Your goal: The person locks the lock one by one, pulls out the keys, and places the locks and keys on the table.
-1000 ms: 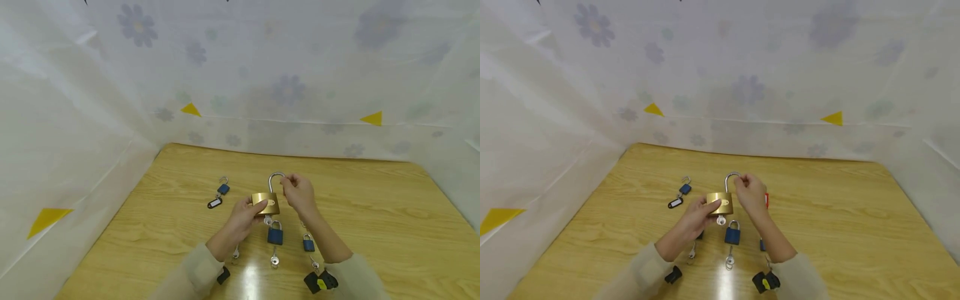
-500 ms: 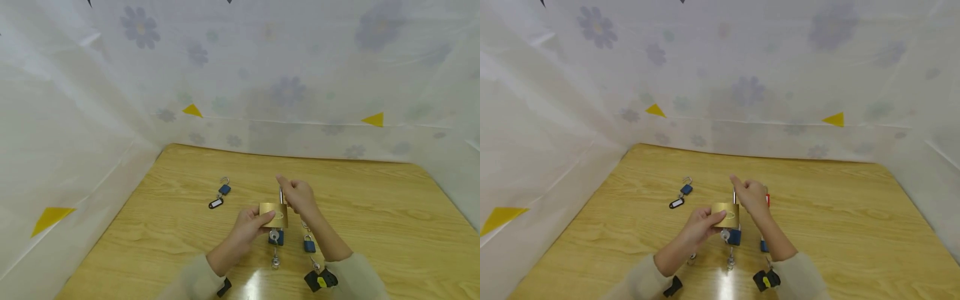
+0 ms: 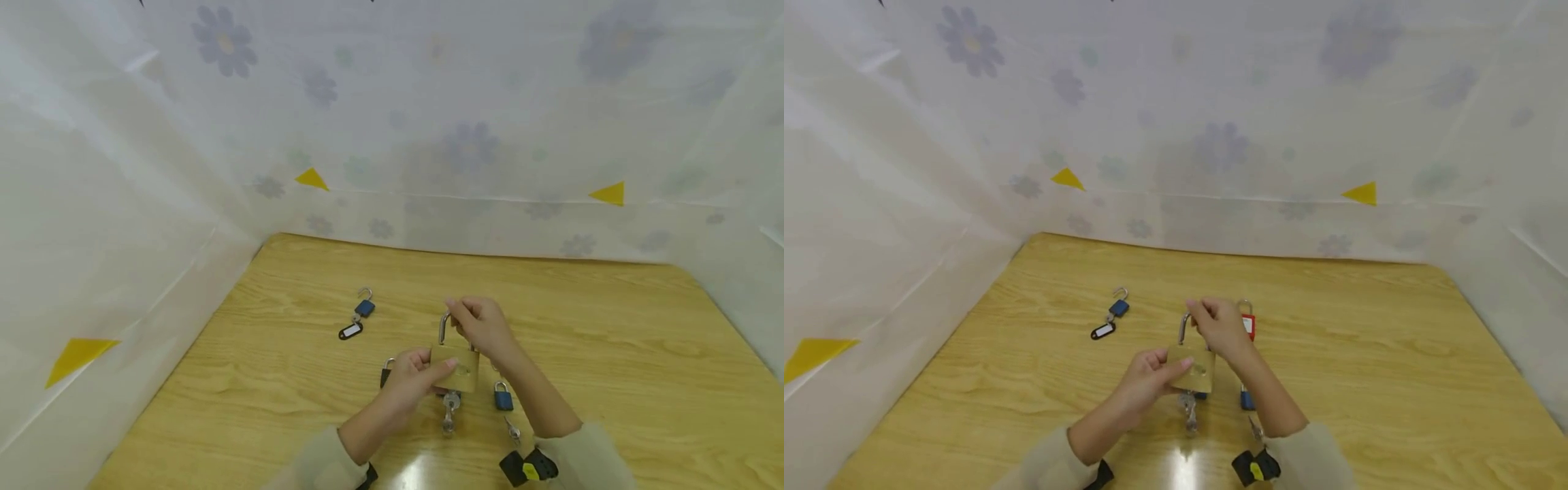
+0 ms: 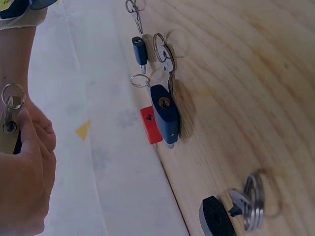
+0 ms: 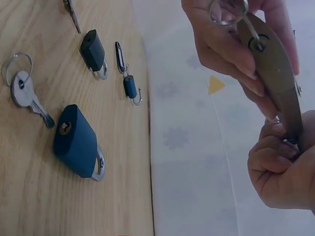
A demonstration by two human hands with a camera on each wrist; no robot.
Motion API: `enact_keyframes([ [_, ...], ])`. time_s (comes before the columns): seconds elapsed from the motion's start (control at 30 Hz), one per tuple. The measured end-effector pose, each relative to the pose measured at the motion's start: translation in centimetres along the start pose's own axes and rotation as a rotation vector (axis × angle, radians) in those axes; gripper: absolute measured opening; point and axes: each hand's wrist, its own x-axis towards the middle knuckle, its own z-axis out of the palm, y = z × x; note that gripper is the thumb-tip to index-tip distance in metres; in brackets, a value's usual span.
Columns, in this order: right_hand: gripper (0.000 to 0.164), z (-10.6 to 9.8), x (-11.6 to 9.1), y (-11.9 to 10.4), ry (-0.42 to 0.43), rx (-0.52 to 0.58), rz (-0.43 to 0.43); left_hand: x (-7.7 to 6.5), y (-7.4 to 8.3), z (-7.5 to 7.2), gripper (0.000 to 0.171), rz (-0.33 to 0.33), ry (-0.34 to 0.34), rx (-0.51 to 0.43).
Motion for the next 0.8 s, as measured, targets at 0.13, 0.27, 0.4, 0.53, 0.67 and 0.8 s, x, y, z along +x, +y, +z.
enact_keyframes([
  [0.13,0.039,0.3,-0.7,0.2,0.004,0.108,-0.109,-0.2,-0.2,0.4,0.031,0.000,-0.009,-0.036],
  [0.27,0.033,1.1,-1.6,-0.1,0.057,0.202,-0.131,-0.4,-0.4,0.8,0.030,0.021,0.017,-0.026],
  [0.4,0.021,1.8,-2.5,-0.4,0.234,0.288,-0.053,-0.7,-0.4,1.1,0.030,0.067,0.026,0.031],
  [0.53,0.026,2.1,-3.1,-0.7,0.369,0.393,-0.040,-1.0,-0.4,1.4,0.032,0.123,0.005,0.067],
  [0.67,0.032,2.2,-3.5,-1.0,0.381,0.439,-0.101,-1.4,-0.4,1.6,0.031,0.165,-0.022,0.071],
  [0.8,0.034,2.3,-4.1,-1.2,0.367,0.455,-0.192,-2.0,-0.3,1.8,0.032,0.185,-0.046,0.090],
])
